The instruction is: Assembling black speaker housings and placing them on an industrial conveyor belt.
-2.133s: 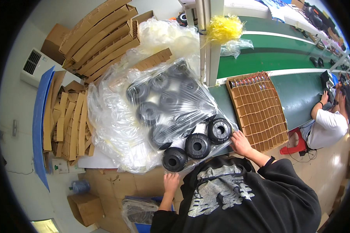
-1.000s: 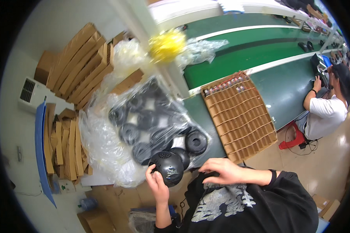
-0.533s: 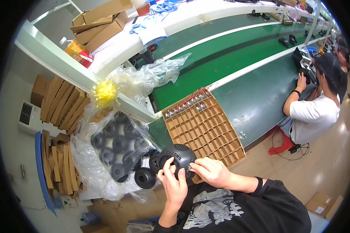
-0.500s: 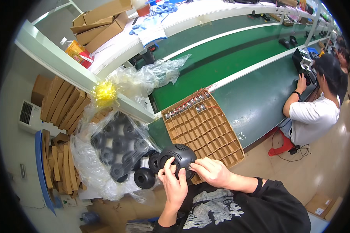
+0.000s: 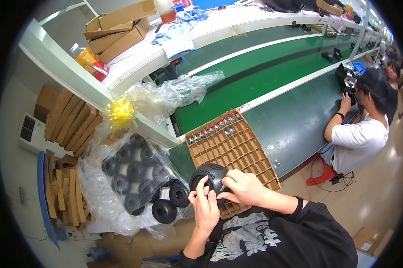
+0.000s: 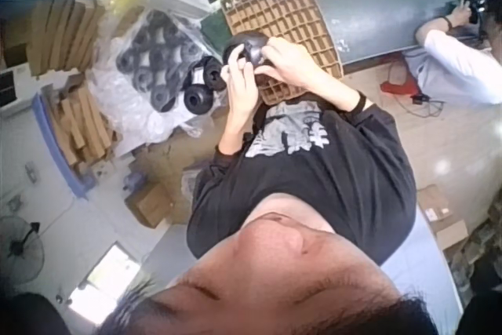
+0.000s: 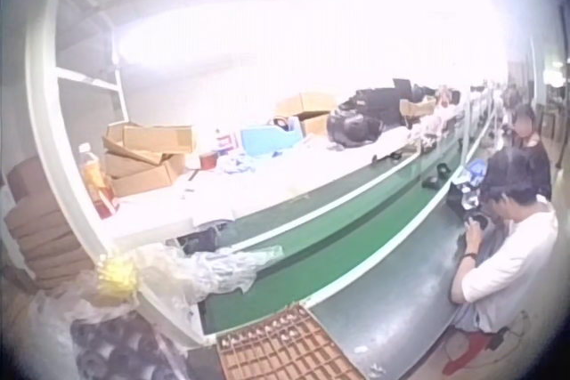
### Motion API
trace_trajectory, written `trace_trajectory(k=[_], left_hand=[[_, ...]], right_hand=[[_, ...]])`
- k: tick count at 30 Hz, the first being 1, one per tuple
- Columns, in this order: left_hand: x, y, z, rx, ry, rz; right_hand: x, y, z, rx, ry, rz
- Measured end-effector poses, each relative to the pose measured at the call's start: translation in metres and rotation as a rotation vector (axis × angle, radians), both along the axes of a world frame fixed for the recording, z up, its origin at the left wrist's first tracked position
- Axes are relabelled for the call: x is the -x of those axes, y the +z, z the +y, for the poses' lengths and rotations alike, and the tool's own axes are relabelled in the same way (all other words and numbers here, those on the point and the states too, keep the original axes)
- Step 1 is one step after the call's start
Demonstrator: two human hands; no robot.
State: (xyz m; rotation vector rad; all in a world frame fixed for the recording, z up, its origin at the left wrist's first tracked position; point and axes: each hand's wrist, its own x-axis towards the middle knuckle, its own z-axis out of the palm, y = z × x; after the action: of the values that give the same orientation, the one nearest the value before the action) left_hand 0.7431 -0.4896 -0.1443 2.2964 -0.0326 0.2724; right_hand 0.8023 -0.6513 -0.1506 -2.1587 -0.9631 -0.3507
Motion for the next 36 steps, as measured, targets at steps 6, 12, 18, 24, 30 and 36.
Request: trace_trajectory(k=[6,12,18,24,30,36], left_hand=[[-0.002,0.003,0.004,0.032,0.013,0.042],[-0.003,-0.006,0.009,0.144,0.003,0.075],[-0.004,-0.019,0.01,0.284,0.031,0.137],[0.0,-0.02,0.012,0.282,0.042,0.087],[-0.003,-0.043,0.024,0.415,0.211,0.077],[-0.034,-0.077,0.053,1.046,0.206,0.236]], right_hand=[[-0.017,-0.005,0.004,0.083,0.095,-0.021],[-0.028,-0.018,0.008,-0.163,0.204,-0.002],[-0.005,-0.03,0.007,-0.435,0.03,0.334],[-0.01,-0.006,0.003,0.007,-0.043,0.064],[-0.026,-0.011,0.023,0.167,0.218,-0.186],[-0.036,-0.014,0.067,0.317,0.382,-0.408]])
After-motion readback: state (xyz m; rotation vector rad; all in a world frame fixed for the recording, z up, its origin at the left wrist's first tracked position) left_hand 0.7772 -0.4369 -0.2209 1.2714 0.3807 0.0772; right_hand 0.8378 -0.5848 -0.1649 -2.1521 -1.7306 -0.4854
